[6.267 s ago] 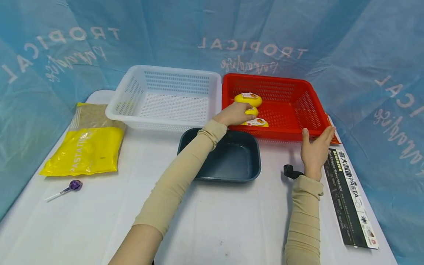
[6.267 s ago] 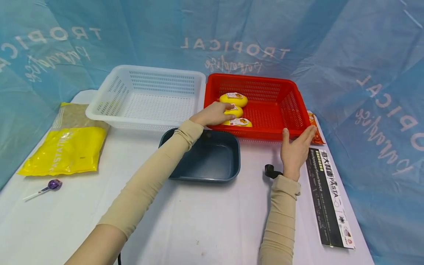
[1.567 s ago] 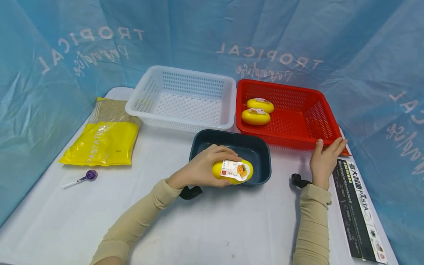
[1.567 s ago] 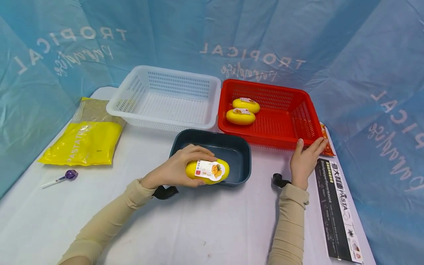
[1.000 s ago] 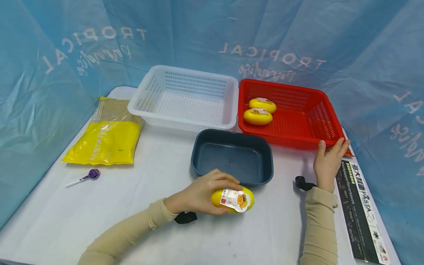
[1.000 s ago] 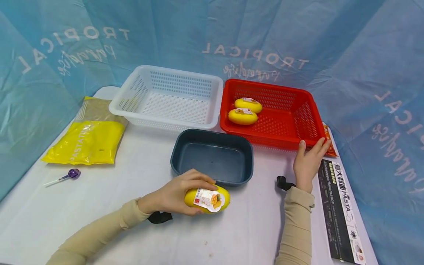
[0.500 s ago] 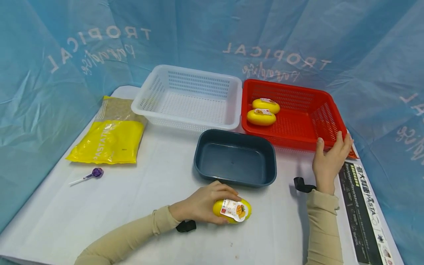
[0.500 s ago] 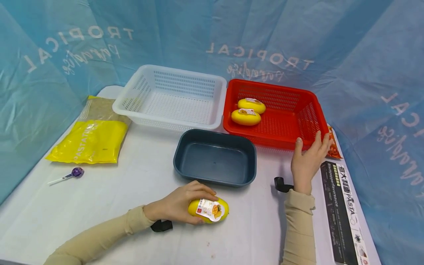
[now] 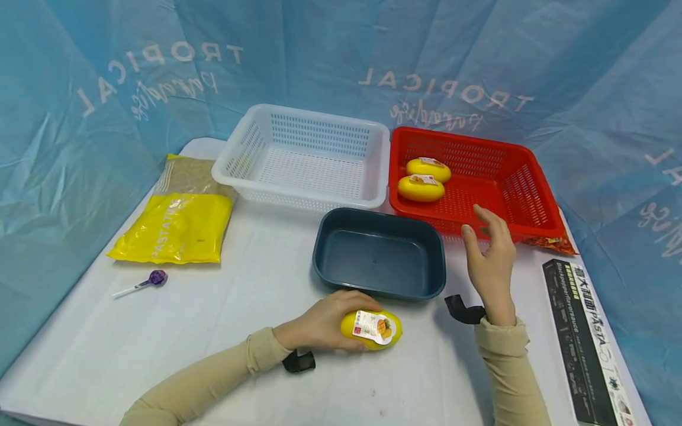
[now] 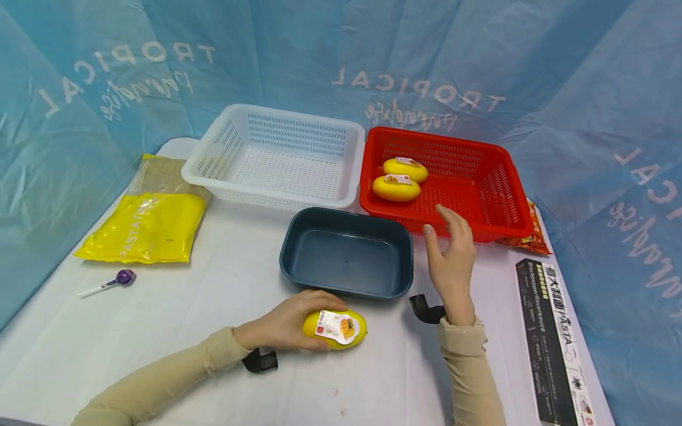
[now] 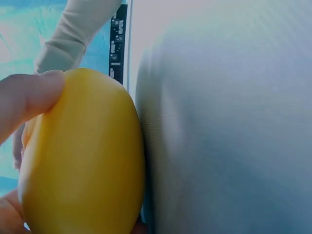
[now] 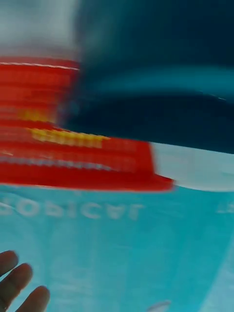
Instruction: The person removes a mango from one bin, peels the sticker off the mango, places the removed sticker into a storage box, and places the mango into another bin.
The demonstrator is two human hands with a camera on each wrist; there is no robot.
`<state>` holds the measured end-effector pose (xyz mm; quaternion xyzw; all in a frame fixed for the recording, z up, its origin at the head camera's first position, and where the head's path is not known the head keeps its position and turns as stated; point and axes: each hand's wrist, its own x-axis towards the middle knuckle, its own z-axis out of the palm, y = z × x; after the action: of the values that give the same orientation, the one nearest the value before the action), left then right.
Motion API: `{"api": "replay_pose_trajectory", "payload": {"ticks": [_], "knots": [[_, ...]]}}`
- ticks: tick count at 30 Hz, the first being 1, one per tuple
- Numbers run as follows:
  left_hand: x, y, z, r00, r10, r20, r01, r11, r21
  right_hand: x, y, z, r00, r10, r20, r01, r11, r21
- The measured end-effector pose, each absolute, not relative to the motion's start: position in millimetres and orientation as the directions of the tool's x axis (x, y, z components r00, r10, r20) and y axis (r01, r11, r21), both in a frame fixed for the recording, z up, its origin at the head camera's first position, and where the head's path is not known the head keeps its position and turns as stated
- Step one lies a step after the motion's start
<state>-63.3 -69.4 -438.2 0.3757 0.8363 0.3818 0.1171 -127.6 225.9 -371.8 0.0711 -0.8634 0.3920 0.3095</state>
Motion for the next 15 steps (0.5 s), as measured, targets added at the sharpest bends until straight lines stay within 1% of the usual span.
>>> {"api": "replay_pose_trajectory", "payload": {"ticks": [6, 9, 15], "knots": [[-63, -70, -438, -0.709, 0.703, 0.054, 0.499, 0.445, 0.744, -112, 197, -368, -0.801, -0.072, 0.594, -0.505, 0.615, -0.605], [-63, -72, -437, -0.712, 0.701, 0.048, 0.492, 0.449, 0.746, -104, 186, -368, -0.792, -0.169, 0.587, -0.562, 0.579, -0.591], [-60, -78, -435, -0.712, 0.698, 0.074, 0.514, 0.447, 0.732, -87, 166, -372, -0.735, -0.380, 0.562, -0.676, 0.484, -0.556]]}}
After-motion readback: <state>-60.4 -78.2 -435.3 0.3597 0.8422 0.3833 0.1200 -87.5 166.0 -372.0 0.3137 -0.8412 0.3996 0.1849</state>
